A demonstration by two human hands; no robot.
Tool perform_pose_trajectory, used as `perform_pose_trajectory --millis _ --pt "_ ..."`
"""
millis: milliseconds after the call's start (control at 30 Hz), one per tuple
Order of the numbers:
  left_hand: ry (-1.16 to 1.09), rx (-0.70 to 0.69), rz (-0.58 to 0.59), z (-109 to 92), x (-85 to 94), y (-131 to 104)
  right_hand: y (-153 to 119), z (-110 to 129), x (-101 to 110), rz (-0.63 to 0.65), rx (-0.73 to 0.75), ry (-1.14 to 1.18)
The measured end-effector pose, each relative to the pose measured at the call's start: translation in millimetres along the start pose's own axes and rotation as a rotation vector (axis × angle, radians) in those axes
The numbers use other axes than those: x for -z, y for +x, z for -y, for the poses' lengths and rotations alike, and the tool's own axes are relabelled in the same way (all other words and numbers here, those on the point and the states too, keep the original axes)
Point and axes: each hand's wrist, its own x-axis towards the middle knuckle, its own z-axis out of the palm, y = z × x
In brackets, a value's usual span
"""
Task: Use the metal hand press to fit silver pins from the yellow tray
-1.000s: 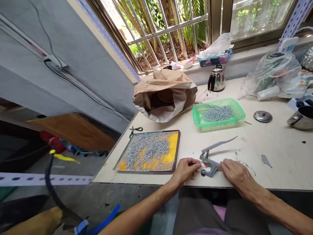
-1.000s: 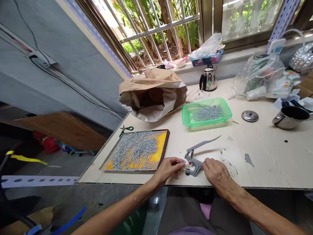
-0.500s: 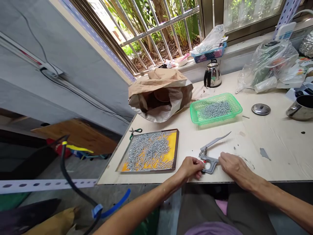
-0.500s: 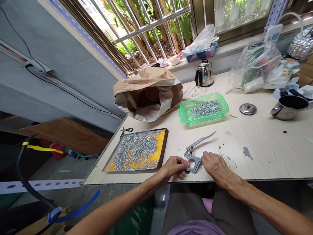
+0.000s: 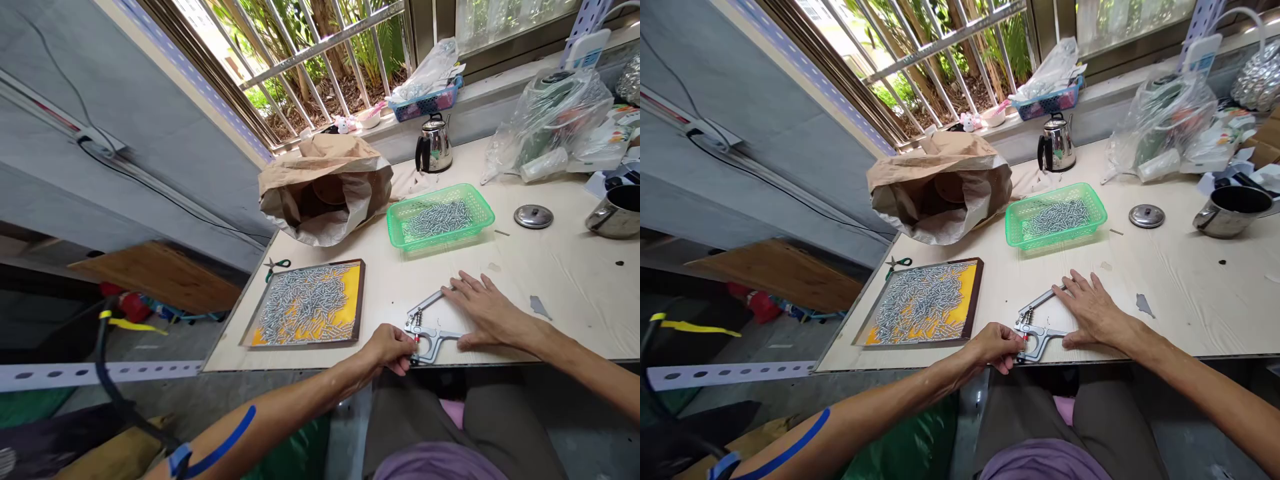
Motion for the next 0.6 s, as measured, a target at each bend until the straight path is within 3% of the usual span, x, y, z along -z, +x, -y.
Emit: perform_pose_trajectory --millis 267,367,433,533,600 --pt "0.005 -0.026 -0.005 7 -1.0 2 -5 8 -2 -0.074 -0.003 -0.01" --pt "0.124 -0.04 -0.024 9 -0.4 -3 -7 12 1 -0.077 -0.008 -0.025" --pt "0.326 -0.2 -0.157 10 -1.5 -9 -7 15 3 -0.061 -0.017 -0.041" --pt "0.696 -0.652 -0.391 6 -8.9 -13 -8 20 3 -0.057 -0.013 -0.06" --pt "0.878 -0.912 -0.383 -2 -17.5 -7 -10 21 -1 -0.094 0.0 -0.055"
